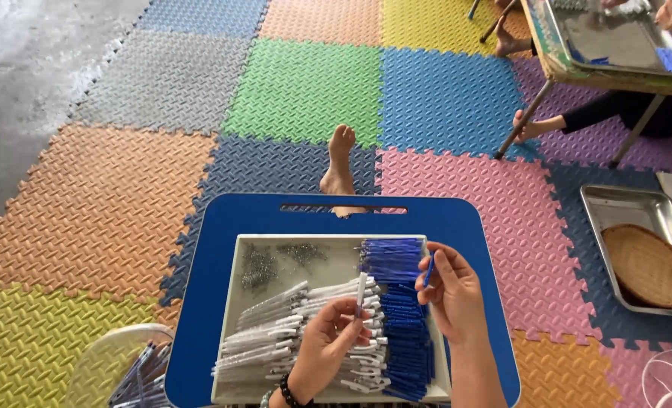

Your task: Assembling pens by inserting blue ink refills into white plastic barrels on a lap desk.

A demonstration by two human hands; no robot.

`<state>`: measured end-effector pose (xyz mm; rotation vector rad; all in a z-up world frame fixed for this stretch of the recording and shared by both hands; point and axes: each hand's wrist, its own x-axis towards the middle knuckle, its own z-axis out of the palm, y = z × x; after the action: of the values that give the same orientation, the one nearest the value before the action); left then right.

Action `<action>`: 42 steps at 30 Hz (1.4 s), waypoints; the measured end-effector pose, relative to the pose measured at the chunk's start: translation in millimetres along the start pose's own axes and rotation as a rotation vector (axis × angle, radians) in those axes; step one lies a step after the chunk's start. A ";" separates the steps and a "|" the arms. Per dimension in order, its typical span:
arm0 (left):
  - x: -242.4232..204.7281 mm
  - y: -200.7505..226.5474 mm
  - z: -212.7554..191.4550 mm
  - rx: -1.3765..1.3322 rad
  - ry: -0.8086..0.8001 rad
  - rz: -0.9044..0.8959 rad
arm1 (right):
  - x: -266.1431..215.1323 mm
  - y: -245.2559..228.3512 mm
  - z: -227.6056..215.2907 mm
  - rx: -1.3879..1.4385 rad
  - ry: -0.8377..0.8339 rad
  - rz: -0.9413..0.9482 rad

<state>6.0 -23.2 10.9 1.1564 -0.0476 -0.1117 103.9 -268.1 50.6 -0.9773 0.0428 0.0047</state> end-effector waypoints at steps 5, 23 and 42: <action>-11.0 -7.5 -3.3 0.012 0.042 -0.013 | -9.4 21.9 -1.3 -0.003 0.027 0.064; -3.5 -11.4 4.9 0.024 0.020 -0.075 | -4.2 21.1 -13.7 0.150 0.051 0.109; -0.5 -16.2 4.8 0.093 0.007 -0.146 | -4.4 16.1 54.6 -0.277 0.079 -0.065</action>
<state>3.9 -33.9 -2.1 1.2522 0.0381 -0.2370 101.0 -213.7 67.9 -1.2553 0.0842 -0.0900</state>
